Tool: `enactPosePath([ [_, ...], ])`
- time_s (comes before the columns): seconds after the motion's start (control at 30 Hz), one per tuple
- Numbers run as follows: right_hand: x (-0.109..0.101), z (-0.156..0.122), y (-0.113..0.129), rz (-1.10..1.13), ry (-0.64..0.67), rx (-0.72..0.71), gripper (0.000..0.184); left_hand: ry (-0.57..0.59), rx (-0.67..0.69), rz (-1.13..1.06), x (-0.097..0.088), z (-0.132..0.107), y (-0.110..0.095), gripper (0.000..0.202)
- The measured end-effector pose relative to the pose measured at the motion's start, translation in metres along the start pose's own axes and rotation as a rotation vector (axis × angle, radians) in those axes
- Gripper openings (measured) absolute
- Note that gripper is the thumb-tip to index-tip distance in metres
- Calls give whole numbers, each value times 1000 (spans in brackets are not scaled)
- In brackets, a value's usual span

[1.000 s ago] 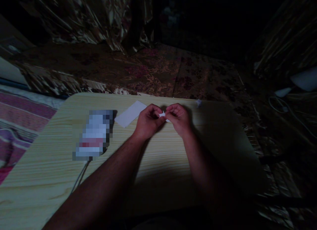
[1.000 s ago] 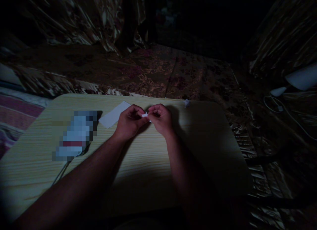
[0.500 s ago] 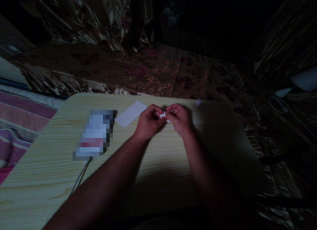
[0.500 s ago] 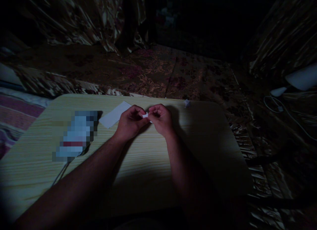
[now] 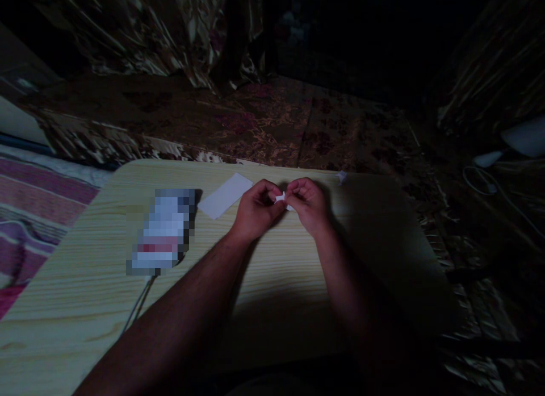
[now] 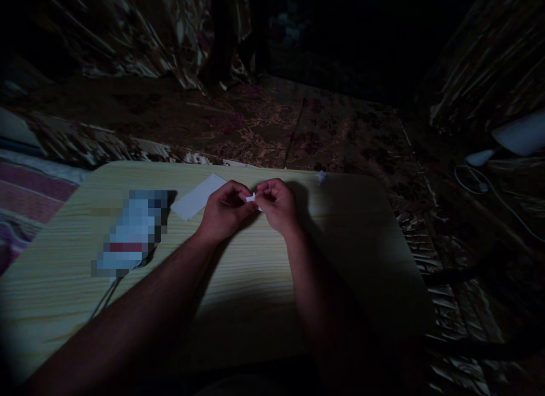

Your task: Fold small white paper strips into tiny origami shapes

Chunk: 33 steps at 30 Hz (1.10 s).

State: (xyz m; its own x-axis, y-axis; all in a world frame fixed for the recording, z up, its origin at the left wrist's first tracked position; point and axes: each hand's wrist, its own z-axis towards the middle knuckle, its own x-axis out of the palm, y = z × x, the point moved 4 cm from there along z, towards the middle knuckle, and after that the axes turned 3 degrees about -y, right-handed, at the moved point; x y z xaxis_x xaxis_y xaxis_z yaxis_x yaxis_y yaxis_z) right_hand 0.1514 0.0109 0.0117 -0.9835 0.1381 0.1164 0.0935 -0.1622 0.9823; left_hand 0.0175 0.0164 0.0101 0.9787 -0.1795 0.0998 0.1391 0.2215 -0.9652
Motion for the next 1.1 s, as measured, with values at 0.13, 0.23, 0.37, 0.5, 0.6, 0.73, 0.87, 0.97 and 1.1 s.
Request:
enactPosePath([
  [0.13,0,0,-1,11,3,-2,20,-38,17,11,-1,0,-3,24],
  [0.23,-1,1,-1,13,7,3,19,-51,22,28,-1,0,-3,23],
  [0.37,-1,1,0,0,8,-3,21,-32,11,23,0,0,-2,24],
  [0.5,-1,1,0,21,-2,-3,23,-54,-6,7,-2,0,-2,24],
  [0.6,-2,0,0,50,-24,14,23,-102,1,15,-3,1,-4,23],
  [0.73,-3,1,-1,36,-33,33,16,-164,9,-4,-6,2,-7,22],
  [0.87,-5,2,-3,-5,-31,24,12,-193,31,6,-7,2,-8,22],
  [0.97,-4,2,-4,-27,-27,21,11,-201,34,28,-8,2,-7,23],
  [1.1,-2,1,-3,-25,-25,-4,11,-198,48,71,-8,2,-6,19],
])
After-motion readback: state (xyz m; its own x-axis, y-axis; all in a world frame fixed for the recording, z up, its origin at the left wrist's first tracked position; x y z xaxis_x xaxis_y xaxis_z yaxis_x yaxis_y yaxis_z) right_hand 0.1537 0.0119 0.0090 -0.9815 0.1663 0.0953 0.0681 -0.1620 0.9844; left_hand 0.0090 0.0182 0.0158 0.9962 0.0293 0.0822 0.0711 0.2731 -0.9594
